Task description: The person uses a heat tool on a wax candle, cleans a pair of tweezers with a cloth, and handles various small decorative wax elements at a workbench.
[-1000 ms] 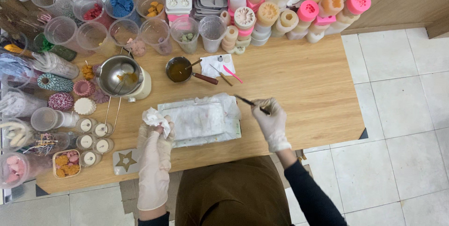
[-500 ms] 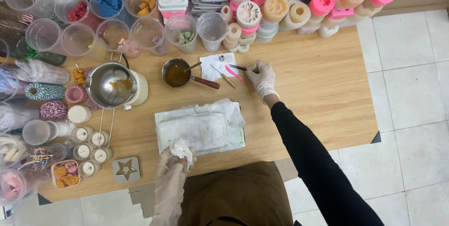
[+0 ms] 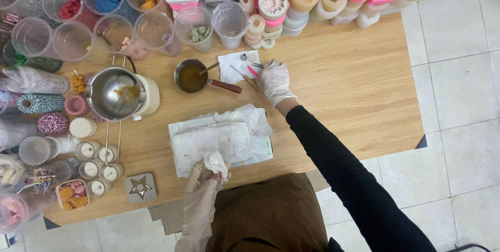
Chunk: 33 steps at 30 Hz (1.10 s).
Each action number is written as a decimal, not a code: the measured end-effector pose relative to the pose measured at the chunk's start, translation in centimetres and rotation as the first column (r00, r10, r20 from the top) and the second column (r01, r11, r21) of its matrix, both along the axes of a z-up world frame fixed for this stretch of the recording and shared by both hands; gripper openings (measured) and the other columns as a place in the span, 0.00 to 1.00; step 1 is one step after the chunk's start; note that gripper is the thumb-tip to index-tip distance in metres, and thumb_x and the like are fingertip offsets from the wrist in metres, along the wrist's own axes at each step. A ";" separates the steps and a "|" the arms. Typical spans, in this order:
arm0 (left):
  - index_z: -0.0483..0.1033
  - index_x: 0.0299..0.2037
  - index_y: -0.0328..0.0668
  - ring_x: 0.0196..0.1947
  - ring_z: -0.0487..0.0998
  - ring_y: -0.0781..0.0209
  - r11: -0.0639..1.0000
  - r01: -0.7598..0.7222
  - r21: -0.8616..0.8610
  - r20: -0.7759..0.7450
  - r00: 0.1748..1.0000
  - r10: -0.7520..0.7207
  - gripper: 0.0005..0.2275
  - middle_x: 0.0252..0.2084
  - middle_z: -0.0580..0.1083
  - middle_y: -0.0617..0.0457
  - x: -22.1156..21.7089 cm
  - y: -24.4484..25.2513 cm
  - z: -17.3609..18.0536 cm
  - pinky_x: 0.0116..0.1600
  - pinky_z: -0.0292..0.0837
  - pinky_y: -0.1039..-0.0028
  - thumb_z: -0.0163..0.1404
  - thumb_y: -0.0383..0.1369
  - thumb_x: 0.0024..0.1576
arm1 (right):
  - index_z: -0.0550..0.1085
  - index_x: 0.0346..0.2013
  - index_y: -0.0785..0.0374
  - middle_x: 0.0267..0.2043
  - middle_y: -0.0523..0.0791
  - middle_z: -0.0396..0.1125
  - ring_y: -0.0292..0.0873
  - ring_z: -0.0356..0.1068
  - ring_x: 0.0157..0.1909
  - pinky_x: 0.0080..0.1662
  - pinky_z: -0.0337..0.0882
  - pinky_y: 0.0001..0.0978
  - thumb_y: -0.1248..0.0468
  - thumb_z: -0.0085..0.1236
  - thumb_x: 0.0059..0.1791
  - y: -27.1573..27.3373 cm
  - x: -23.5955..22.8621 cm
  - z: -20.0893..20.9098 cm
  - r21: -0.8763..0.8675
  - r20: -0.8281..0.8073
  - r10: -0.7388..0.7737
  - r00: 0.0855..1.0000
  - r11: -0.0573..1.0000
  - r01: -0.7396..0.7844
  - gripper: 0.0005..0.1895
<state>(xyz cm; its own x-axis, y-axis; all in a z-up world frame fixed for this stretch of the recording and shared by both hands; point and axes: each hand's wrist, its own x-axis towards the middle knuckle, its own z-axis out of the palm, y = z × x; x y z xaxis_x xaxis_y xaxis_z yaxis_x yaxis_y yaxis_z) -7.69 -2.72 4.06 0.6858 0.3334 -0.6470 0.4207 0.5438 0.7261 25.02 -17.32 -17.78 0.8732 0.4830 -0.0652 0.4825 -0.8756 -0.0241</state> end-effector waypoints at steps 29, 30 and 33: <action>0.71 0.61 0.39 0.45 0.77 0.65 0.999 -0.041 0.026 -0.202 0.978 0.045 0.19 0.48 0.78 0.49 -1.1 0.0 0.1 0.52 0.72 0.74 0.45 0.22 0.59 | 0.76 0.51 0.56 0.44 0.51 0.70 0.56 0.71 0.46 0.47 0.70 0.49 0.56 0.66 0.43 -7.4 -1.4 4.5 0.314 -0.263 -0.254 0.931 0.890 0.331 0.23; 0.71 0.61 0.39 0.45 0.77 0.65 0.999 -0.041 0.026 -0.202 0.978 0.046 0.19 0.48 0.78 0.49 -1.2 0.1 0.0 0.52 0.72 0.74 0.45 0.22 0.59 | 0.77 0.49 0.56 0.43 0.50 0.70 0.54 0.71 0.46 0.48 0.69 0.48 0.55 0.65 0.45 -7.4 -1.1 4.5 0.285 -0.258 -0.248 0.934 0.904 0.319 0.20; 0.72 0.61 0.37 0.43 0.76 0.64 0.997 -0.070 0.031 -0.180 0.981 0.074 0.18 0.47 0.76 0.49 -1.2 0.3 -0.2 0.52 0.72 0.74 0.45 0.22 0.60 | 0.79 0.44 0.56 0.43 0.48 0.70 0.52 0.71 0.46 0.49 0.67 0.48 0.55 0.65 0.46 -8.3 -0.2 3.8 0.236 -0.202 -0.205 0.958 0.939 0.251 0.14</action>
